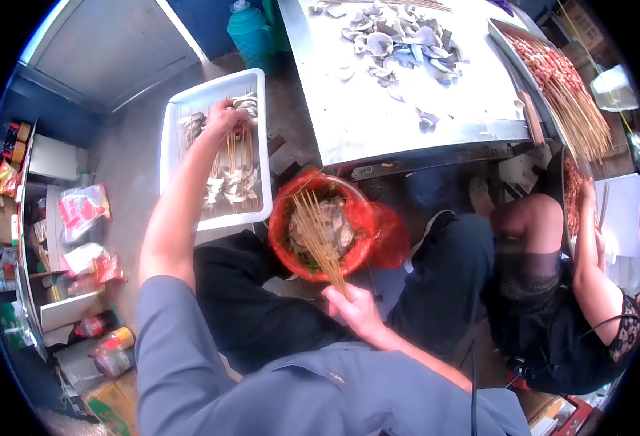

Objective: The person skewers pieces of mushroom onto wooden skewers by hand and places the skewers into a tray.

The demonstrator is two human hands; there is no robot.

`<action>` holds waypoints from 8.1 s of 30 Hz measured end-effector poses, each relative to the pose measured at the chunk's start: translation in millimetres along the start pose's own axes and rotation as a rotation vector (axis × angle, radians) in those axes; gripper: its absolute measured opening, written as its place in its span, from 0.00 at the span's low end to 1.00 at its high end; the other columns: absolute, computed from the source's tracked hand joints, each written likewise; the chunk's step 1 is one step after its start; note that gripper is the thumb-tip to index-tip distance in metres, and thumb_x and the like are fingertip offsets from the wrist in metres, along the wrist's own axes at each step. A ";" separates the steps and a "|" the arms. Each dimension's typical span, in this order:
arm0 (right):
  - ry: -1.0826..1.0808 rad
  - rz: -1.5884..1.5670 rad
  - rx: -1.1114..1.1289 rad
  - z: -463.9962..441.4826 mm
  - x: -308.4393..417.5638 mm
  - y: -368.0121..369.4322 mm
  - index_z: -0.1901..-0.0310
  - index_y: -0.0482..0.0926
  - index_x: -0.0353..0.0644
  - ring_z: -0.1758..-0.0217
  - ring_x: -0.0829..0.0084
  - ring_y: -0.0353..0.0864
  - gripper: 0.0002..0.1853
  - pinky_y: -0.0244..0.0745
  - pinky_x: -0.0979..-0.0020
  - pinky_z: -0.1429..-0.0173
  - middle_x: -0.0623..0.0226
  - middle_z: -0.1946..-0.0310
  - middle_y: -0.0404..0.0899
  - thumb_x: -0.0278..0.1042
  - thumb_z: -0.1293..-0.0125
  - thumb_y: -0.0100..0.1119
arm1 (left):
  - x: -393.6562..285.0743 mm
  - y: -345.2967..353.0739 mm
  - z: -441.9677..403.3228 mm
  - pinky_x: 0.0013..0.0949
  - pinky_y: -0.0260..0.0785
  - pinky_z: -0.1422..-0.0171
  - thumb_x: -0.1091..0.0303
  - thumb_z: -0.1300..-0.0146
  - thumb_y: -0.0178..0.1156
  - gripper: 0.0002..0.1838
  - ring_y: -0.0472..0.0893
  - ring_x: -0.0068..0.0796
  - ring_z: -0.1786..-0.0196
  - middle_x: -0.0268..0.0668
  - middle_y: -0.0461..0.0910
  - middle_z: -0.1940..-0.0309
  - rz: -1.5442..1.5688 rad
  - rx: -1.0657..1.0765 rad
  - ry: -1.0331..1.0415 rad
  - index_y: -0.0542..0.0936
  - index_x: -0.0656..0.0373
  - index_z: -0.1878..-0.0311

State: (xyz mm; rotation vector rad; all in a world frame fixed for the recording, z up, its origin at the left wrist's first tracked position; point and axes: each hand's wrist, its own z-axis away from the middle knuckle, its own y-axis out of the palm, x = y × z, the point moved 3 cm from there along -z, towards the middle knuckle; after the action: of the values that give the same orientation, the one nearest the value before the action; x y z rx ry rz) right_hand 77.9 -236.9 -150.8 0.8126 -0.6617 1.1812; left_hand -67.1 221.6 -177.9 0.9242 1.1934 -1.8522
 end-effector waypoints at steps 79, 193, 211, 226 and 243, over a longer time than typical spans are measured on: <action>-0.856 -0.106 -0.486 -16.8 240.6 -125.5 0.64 0.72 0.37 0.73 0.80 0.73 0.03 0.70 0.74 0.65 0.69 0.77 0.77 0.27 0.34 0.54 | -218.1 124.0 224.8 0.25 0.73 0.56 0.72 0.33 0.59 0.10 0.80 0.23 0.64 0.37 0.82 0.63 0.236 -0.065 0.721 0.78 0.68 0.52; -0.740 0.060 -0.442 -33.5 201.6 -95.7 0.65 0.74 0.34 0.78 0.78 0.75 0.07 0.70 0.70 0.71 0.65 0.83 0.75 0.30 0.32 0.54 | -218.7 128.6 172.2 0.30 0.77 0.52 0.79 0.37 0.62 0.10 0.83 0.29 0.58 0.39 0.81 0.61 0.635 0.177 0.707 0.76 0.66 0.53; -0.734 0.018 -0.458 -36.9 198.8 -97.4 0.63 0.75 0.34 0.78 0.80 0.72 0.04 0.68 0.72 0.73 0.67 0.83 0.73 0.25 0.33 0.54 | -214.9 144.9 194.3 0.27 0.72 0.50 0.81 0.40 0.56 0.07 0.81 0.24 0.59 0.38 0.83 0.63 0.479 0.384 0.615 0.80 0.65 0.60; -0.708 -0.085 -0.453 -33.4 205.4 -102.1 0.63 0.75 0.34 0.77 0.81 0.75 0.04 0.71 0.73 0.71 0.70 0.81 0.75 0.26 0.32 0.54 | -269.3 149.2 100.0 0.29 0.72 0.51 0.76 0.47 0.60 0.14 0.80 0.28 0.57 0.38 0.81 0.58 -0.347 -0.095 1.052 0.83 0.60 0.55; -0.697 -0.099 -0.383 -29.0 205.2 -98.8 0.63 0.76 0.37 0.74 0.85 0.72 0.04 0.68 0.79 0.69 0.75 0.78 0.74 0.27 0.31 0.55 | -230.1 130.3 134.0 0.34 0.78 0.55 0.67 0.28 0.54 0.10 0.83 0.31 0.64 0.45 0.82 0.64 0.740 0.441 0.417 0.72 0.61 0.50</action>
State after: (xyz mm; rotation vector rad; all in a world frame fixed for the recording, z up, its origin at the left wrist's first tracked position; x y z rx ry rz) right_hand 227.3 -120.6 -20.9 0.9113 -1.3545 0.6293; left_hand 130.1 102.5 8.6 1.7785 0.5151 -1.3470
